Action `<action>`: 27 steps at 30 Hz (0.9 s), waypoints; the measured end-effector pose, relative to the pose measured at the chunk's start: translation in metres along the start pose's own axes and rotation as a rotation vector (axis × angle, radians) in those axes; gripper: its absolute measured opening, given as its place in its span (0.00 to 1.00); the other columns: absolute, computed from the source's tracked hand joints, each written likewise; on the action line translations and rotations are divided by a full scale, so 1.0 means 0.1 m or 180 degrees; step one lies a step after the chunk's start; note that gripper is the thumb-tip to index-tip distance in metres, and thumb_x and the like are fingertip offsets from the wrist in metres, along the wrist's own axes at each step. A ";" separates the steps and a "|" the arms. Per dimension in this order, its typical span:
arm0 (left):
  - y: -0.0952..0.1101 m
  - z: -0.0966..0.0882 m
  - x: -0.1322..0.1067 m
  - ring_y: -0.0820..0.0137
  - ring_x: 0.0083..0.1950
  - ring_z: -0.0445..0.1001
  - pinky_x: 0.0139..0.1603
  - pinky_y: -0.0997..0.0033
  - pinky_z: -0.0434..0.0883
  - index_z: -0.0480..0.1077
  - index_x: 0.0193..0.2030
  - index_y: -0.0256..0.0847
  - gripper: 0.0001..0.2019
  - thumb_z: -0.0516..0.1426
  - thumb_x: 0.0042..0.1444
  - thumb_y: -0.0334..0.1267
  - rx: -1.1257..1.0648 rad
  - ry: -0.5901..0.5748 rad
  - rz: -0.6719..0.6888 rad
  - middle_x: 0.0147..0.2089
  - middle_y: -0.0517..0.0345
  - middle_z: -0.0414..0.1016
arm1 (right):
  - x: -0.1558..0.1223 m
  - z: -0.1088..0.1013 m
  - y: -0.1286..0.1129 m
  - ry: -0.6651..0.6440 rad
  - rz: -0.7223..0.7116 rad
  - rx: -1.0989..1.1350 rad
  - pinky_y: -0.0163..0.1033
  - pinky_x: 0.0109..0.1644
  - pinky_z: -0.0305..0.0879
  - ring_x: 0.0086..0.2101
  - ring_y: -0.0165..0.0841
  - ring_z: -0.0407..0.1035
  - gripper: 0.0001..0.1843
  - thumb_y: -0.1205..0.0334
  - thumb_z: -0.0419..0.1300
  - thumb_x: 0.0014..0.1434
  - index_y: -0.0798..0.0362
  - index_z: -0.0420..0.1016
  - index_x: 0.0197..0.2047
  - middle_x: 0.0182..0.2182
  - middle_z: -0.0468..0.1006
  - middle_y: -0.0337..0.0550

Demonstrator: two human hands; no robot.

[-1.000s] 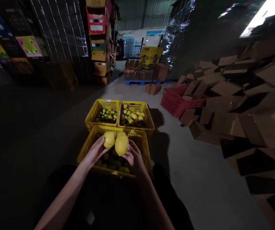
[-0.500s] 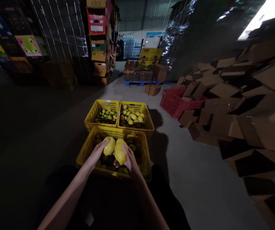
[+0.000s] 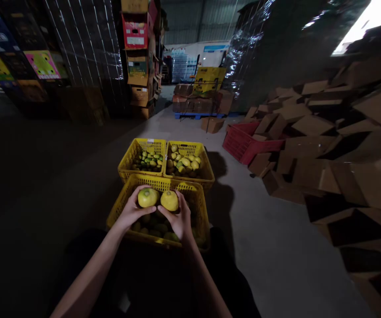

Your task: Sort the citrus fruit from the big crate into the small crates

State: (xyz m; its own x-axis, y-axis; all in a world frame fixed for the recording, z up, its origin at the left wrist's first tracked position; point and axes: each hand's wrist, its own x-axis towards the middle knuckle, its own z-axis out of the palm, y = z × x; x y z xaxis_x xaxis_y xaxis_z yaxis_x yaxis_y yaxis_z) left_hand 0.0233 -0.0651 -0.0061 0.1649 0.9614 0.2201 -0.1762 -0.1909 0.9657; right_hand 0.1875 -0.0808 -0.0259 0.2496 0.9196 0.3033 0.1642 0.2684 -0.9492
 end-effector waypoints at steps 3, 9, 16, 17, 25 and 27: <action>-0.01 -0.05 -0.01 0.63 0.50 0.69 0.54 0.66 0.65 0.68 0.49 0.41 0.27 0.68 0.40 0.36 0.0251 -0.0213 0.0214 0.49 0.52 0.70 | -0.02 -0.02 -0.01 -0.0128 -0.0372 -0.0209 0.49 0.56 0.62 0.49 0.42 0.68 0.30 0.59 0.70 0.42 0.50 0.68 0.50 0.48 0.73 0.47; -0.01 -0.06 -0.02 0.61 0.52 0.69 0.56 0.65 0.63 0.69 0.50 0.42 0.28 0.68 0.40 0.36 0.0255 -0.0257 0.0196 0.51 0.51 0.71 | -0.03 -0.04 -0.02 -0.0264 -0.0788 -0.0342 0.49 0.55 0.63 0.49 0.43 0.67 0.28 0.61 0.69 0.45 0.49 0.69 0.51 0.48 0.73 0.48; 0.01 -0.06 -0.01 0.60 0.53 0.69 0.58 0.64 0.62 0.71 0.50 0.42 0.30 0.70 0.36 0.35 -0.0039 -0.0239 0.0104 0.52 0.50 0.71 | -0.03 -0.03 -0.01 -0.0393 -0.0617 -0.0209 0.50 0.56 0.62 0.50 0.43 0.67 0.29 0.62 0.69 0.45 0.49 0.69 0.51 0.50 0.73 0.48; 0.01 -0.06 -0.02 0.60 0.53 0.69 0.58 0.64 0.62 0.71 0.50 0.42 0.30 0.70 0.36 0.35 -0.0031 -0.0259 0.0127 0.52 0.51 0.71 | -0.02 -0.03 -0.01 -0.0395 -0.0604 -0.0188 0.50 0.57 0.61 0.51 0.43 0.66 0.29 0.62 0.69 0.45 0.49 0.69 0.51 0.50 0.72 0.48; 0.06 0.00 -0.02 0.70 0.36 0.75 0.33 0.76 0.72 0.68 0.54 0.42 0.26 0.61 0.49 0.50 -0.0630 0.0101 -0.0467 0.45 0.53 0.74 | -0.03 0.02 -0.10 -0.0292 0.0567 0.0740 0.42 0.46 0.71 0.45 0.39 0.71 0.29 0.51 0.68 0.45 0.48 0.67 0.49 0.45 0.74 0.44; 0.05 0.03 0.00 0.72 0.23 0.72 0.18 0.77 0.66 0.68 0.51 0.39 0.27 0.55 0.52 0.57 -0.1171 0.0261 -0.1123 0.38 0.52 0.76 | -0.05 0.05 -0.12 -0.0362 0.1002 0.1191 0.39 0.34 0.73 0.38 0.37 0.73 0.27 0.45 0.63 0.50 0.47 0.65 0.50 0.41 0.76 0.43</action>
State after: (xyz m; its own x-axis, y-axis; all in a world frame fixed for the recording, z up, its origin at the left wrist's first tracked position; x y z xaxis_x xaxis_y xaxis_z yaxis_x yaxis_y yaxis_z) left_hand 0.0252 -0.0663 -0.0010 0.2019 0.9699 -0.1359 -0.4557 0.2158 0.8636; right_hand 0.1793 -0.0873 -0.0165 0.1231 0.9924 0.0060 -0.2610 0.0383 -0.9646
